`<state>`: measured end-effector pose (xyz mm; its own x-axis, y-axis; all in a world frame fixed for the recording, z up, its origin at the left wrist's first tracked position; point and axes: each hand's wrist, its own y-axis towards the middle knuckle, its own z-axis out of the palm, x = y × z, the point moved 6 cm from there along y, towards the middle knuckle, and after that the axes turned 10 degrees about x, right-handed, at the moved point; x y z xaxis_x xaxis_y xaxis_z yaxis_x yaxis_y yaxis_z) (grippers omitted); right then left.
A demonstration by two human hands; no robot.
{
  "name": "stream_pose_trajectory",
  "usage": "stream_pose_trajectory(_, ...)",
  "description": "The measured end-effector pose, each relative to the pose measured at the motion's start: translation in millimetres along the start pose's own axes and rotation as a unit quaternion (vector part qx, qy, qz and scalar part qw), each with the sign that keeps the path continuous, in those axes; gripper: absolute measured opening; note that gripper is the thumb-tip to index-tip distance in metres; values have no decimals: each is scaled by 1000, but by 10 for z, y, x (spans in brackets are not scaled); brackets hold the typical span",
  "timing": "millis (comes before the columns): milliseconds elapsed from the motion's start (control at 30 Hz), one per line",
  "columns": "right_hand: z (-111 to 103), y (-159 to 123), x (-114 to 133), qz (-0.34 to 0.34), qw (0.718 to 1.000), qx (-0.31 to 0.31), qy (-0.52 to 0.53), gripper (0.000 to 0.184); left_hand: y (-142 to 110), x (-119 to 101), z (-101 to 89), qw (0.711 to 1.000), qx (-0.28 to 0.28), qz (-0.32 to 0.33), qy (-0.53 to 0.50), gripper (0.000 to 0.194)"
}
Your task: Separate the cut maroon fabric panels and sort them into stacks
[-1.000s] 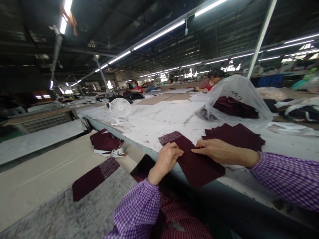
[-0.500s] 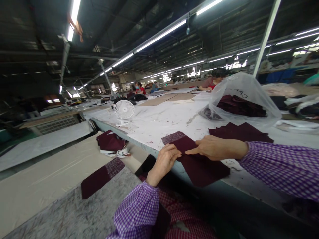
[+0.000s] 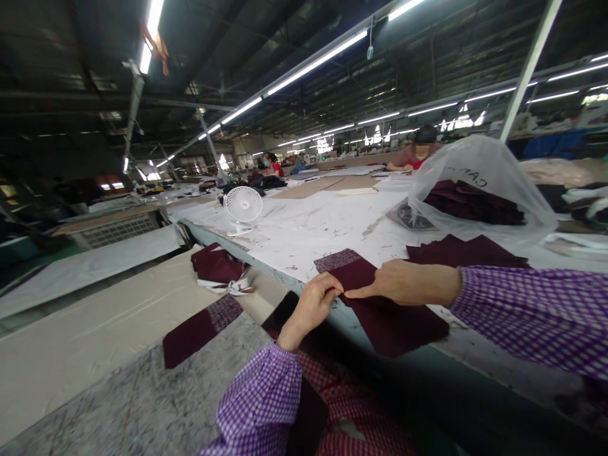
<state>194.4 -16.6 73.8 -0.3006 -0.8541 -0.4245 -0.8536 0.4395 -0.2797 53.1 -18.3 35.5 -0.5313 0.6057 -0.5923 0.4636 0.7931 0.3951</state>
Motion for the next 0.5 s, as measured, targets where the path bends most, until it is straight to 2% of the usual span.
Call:
stream_pose_trajectory(133, 66, -3, -89, 25, 999, -22, 18, 61, -1, 83, -13, 999, -12, -44, -18, 16)
stream_pose_trajectory(200, 112, -22, -193, 63, 994, -25, 88, 52, 2, 74, -7, 999, -10, -47, -9, 16)
stream_pose_trajectory(300, 164, -56, -313, 97, 970, -13, 222, 31, 4, 13, -5, 999, -5, -40, 15, 14)
stream_pose_trajectory(400, 97, -161, -414, 95, 950, -27, 298, 10, 8, -79, 14, 998, 15, -24, 64, 32)
stream_pose_trajectory(500, -19, -432, -646, 90, 919, -81, 375, 16, 16, -167, 62, 989, 47, -14, 136, 52)
